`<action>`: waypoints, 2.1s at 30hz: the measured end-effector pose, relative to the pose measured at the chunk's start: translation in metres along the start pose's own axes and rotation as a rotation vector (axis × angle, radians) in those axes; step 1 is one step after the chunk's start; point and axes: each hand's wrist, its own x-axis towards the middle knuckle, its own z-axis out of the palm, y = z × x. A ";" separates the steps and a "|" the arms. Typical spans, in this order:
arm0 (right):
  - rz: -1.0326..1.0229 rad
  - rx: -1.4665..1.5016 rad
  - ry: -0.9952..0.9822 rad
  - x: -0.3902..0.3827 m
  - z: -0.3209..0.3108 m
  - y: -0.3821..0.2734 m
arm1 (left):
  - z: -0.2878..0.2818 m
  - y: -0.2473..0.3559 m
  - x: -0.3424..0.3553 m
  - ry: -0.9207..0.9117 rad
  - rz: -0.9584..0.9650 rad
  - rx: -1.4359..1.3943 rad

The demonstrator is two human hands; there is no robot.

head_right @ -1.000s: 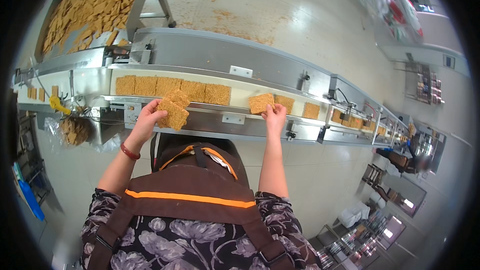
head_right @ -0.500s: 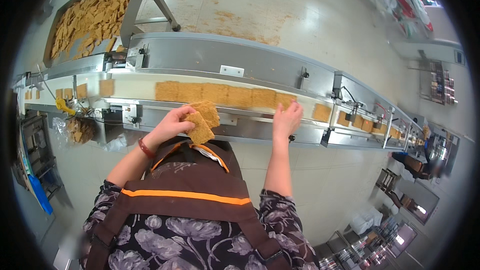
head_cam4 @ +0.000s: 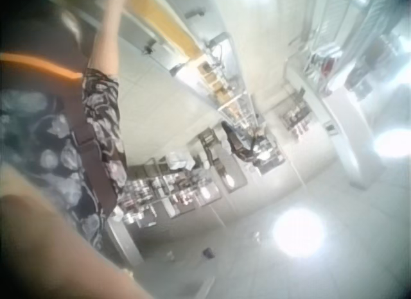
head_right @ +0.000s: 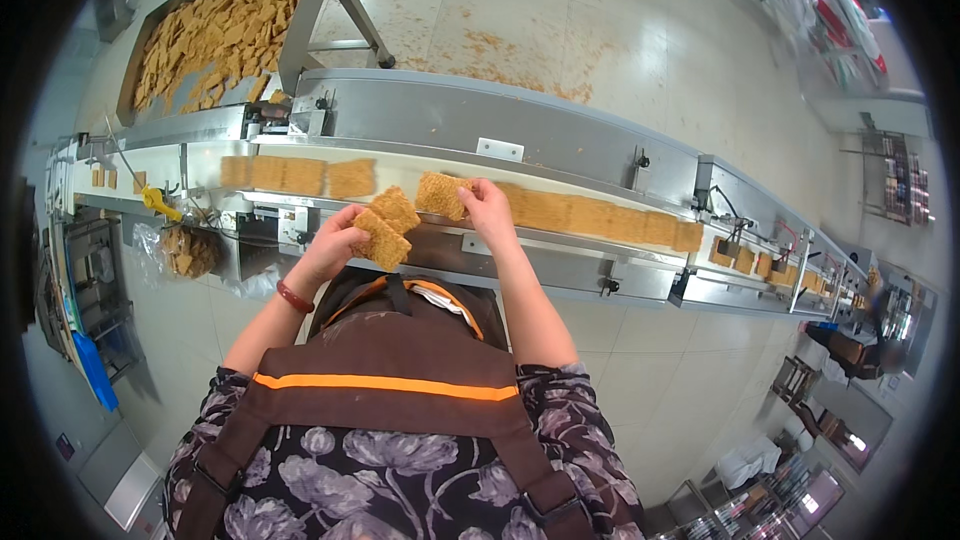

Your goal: The person places rectangular crackers onto a moving conveyor belt from a large metal bin. They repeatedly pick up crackers and arrange them in a single file on the belt, occasionally adjusting their position.

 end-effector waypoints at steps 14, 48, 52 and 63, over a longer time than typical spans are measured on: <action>-0.115 0.019 0.115 -0.083 0.018 -0.004 | 0.022 0.001 0.032 -0.371 -0.184 0.223; -0.215 0.123 0.269 -0.025 0.036 -0.002 | 0.010 -0.018 -0.010 0.041 -0.178 -0.164; -0.146 -0.269 0.265 0.004 0.024 0.009 | -0.009 -0.017 -0.018 0.066 -0.165 -0.170; -0.621 -1.033 0.492 -0.010 0.087 -0.005 | -0.142 0.015 -0.045 0.498 0.030 -0.070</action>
